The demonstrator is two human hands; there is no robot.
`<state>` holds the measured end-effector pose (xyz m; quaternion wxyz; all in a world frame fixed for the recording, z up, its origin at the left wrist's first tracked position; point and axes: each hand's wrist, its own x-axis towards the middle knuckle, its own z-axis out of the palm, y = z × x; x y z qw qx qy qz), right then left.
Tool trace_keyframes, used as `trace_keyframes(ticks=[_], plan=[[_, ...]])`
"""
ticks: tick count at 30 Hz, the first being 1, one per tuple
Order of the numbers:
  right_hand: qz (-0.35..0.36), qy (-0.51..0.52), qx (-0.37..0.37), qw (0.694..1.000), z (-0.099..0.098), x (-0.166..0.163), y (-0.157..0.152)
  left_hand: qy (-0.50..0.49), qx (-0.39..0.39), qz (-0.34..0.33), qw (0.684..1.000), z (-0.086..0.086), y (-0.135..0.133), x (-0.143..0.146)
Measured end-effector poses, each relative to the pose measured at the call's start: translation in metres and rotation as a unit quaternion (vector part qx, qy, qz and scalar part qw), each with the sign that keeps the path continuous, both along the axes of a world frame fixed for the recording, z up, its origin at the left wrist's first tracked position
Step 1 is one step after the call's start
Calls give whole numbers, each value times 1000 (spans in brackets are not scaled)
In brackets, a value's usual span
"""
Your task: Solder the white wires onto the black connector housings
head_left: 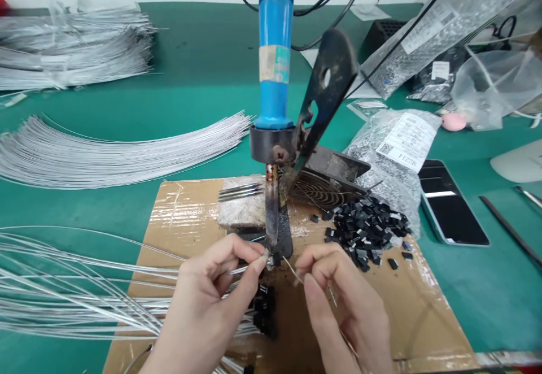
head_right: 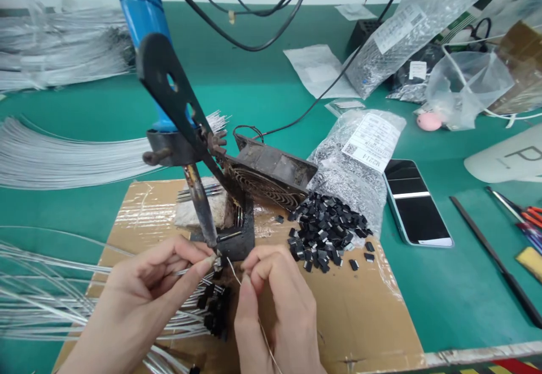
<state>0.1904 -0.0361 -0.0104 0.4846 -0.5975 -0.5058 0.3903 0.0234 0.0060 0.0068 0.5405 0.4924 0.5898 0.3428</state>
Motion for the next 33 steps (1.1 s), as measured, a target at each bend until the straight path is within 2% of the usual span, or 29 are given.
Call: trace_keyframes(ticks=[3, 7, 19, 24, 33], plan=[[-5, 59, 5, 998, -1, -3, 2, 10, 14, 2, 1000, 3, 4, 3], [-32, 101, -44, 993, 2, -9, 1, 24, 22, 12, 999, 3, 6, 5], [-59, 123, -58, 989, 7, -12, 9, 11, 42, 38, 998, 9, 10, 8], [-47, 116, -50, 991, 8, -11, 9, 36, 51, 28, 998, 12, 10, 8], [-71, 116, -55, 989, 7, -15, 6, 12, 47, 15, 999, 12, 7, 6]])
